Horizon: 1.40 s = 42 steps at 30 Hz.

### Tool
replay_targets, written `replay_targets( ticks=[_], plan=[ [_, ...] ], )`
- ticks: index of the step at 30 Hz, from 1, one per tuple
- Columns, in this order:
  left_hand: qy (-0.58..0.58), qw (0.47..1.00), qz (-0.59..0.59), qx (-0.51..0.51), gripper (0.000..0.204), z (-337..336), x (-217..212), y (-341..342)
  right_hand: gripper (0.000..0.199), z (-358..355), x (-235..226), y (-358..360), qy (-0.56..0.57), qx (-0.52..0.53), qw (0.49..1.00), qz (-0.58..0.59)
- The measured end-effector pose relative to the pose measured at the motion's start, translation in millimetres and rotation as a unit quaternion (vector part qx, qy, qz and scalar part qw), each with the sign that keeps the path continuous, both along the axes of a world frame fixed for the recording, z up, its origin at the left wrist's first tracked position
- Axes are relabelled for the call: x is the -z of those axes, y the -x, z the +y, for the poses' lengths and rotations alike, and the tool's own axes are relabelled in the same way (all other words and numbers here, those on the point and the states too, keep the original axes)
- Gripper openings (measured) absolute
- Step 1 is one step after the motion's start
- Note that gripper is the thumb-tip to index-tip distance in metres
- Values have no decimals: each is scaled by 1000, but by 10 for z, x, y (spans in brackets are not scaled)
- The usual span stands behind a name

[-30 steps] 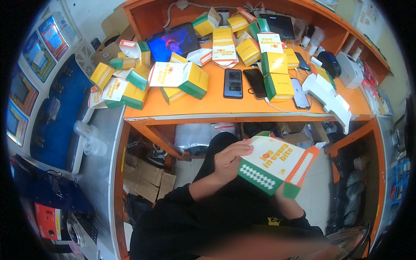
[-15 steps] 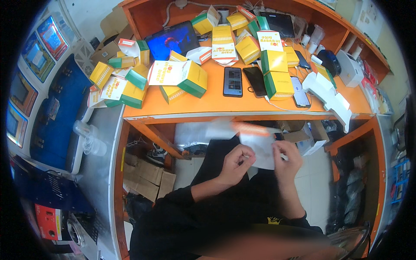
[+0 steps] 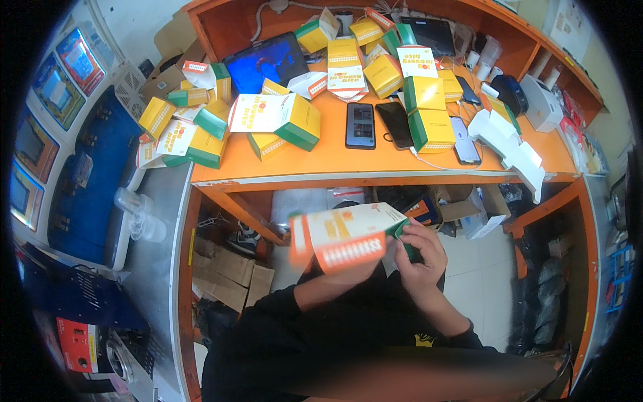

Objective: The person assembles small yellow and green cardboard boxes by folding the flaps and tucking them into place. The person handles the boxes one at a time, repeatedly folding and closing them on a cluttered orange workbench.

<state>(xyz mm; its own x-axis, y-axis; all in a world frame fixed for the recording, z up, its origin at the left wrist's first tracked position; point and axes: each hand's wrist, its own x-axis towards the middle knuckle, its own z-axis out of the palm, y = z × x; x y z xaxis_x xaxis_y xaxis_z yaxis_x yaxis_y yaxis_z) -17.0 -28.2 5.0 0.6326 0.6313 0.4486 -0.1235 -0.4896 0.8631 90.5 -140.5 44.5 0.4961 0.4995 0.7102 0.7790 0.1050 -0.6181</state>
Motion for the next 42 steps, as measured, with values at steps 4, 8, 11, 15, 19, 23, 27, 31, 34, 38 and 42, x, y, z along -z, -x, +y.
replay_targets(
  ticks=[4,8,11,15,19,23,27,31,34,38,42],
  plan=[
    [7,999,31,44,28,16,-200,132,13,-7,15,-8,-18,-30,999,40],
    [65,994,49,71,28,14,-288,152,12,8,42,23,-22,-33,999,29],
    [108,989,63,80,28,-19,-295,138,11,22,64,46,-19,-47,999,18],
    [174,976,84,97,27,-31,-221,73,12,-5,28,46,40,-39,998,-40],
    [151,967,107,173,34,39,-73,-49,28,-22,-98,69,75,-22,997,6],
    [160,951,50,258,36,-24,-21,-108,47,32,-212,135,131,-66,989,-34],
    [-107,880,372,275,25,-27,-116,-102,36,99,-240,31,134,-57,989,-15],
    [104,980,-91,143,23,152,-170,-46,26,45,-202,-96,75,-34,997,-15],
    [284,899,-240,229,22,235,-146,-41,24,6,-153,-63,73,-82,994,-28],
    [441,857,-188,189,20,236,-122,-71,22,8,-115,-34,86,-103,991,-29],
    [479,839,-183,182,16,185,-137,-92,18,0,-112,-57,80,-78,993,26]
  ],
)
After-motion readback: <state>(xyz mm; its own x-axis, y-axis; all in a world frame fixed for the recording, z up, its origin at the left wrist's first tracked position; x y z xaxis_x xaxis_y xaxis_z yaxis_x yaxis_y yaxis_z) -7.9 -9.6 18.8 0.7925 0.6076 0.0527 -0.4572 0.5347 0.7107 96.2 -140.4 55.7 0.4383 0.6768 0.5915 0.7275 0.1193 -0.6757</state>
